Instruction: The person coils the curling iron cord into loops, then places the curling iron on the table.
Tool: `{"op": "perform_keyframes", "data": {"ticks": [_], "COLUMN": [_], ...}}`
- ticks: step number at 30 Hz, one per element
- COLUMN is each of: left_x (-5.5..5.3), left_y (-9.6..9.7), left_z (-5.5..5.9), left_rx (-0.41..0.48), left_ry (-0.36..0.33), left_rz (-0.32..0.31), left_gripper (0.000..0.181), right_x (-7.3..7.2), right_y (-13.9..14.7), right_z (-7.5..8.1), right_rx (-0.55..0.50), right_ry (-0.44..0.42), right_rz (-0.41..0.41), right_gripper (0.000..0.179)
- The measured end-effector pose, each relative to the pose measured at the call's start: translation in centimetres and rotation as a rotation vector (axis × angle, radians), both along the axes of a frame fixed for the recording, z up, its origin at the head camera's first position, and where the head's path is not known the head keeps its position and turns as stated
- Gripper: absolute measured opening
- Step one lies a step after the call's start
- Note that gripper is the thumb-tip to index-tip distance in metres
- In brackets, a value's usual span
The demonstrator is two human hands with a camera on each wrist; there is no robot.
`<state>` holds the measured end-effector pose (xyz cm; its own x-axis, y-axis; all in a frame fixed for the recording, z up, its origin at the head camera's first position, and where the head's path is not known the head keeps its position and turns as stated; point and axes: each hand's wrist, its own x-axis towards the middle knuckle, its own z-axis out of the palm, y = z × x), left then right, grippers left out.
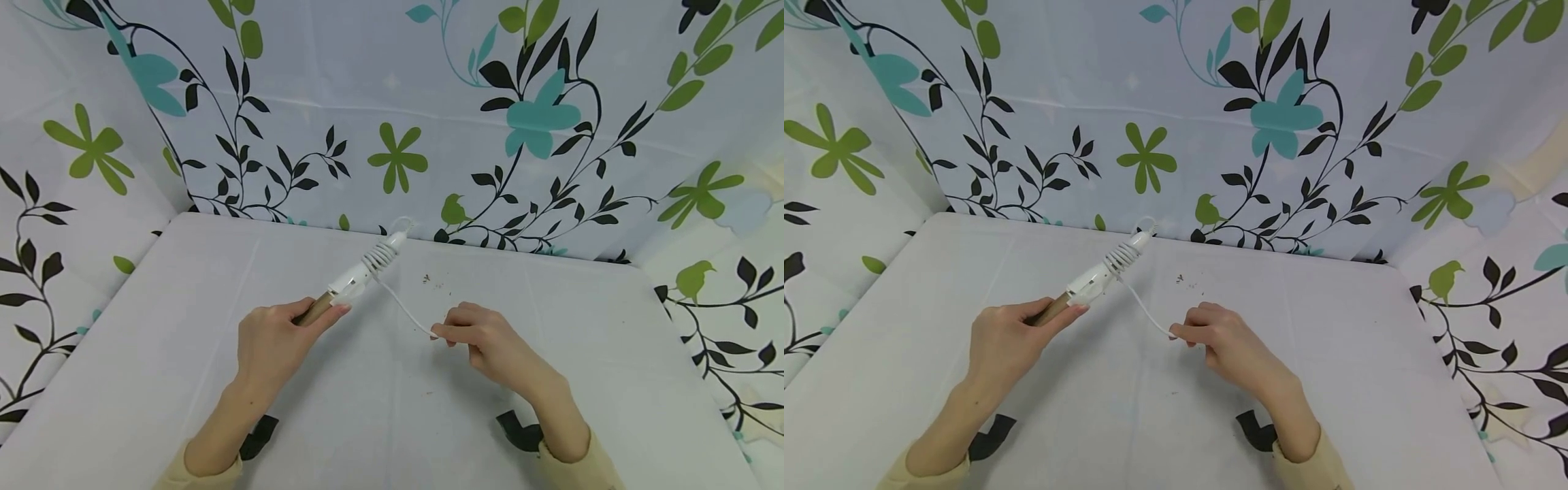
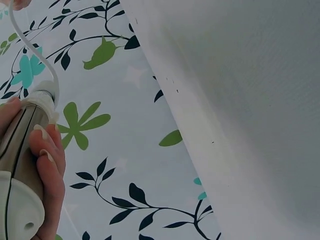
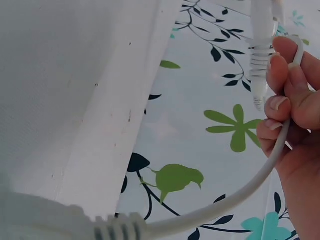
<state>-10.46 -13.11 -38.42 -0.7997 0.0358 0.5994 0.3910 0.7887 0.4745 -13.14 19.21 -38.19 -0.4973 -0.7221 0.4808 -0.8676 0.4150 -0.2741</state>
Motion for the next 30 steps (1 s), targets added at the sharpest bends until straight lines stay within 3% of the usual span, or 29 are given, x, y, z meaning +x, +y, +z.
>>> {"op": "perform_keyframes", "data": {"ticks": [5,12,17,21,30], "left_x": [0.1,0.3,0.3,0.4,0.6], "left_y": [0.1,0.7,1.1,1.5,1.9], "left_z": [-0.2,-0.4,-0.7,-1.2,-1.8], "left_rx": [-0.06,-0.148,-0.22,-0.296,-0.451], "left_ry": [-0.045,-0.172,-0.214,-0.182,-0.032], "left_rz": [0.03,0.042,0.02,-0.026,-0.132], "left_gripper": [0.067,0.044,0.043,0.045,0.06], "right_x": [0.3,0.7,0.8,1.0,1.1], "right_y": [-0.3,-0.8,-1.3,-1.5,-1.3], "right_z": [0.5,1.1,1.2,1.1,1.4], "right_rx": [0.012,0.019,-0.008,-0.02,-0.072], "right_ry": [0.092,0.226,0.27,0.282,0.28], "right_rz": [-0.025,-0.07,-0.074,-0.066,-0.084], "right_gripper": [0.064,0.06,0.051,0.047,0.041]}}
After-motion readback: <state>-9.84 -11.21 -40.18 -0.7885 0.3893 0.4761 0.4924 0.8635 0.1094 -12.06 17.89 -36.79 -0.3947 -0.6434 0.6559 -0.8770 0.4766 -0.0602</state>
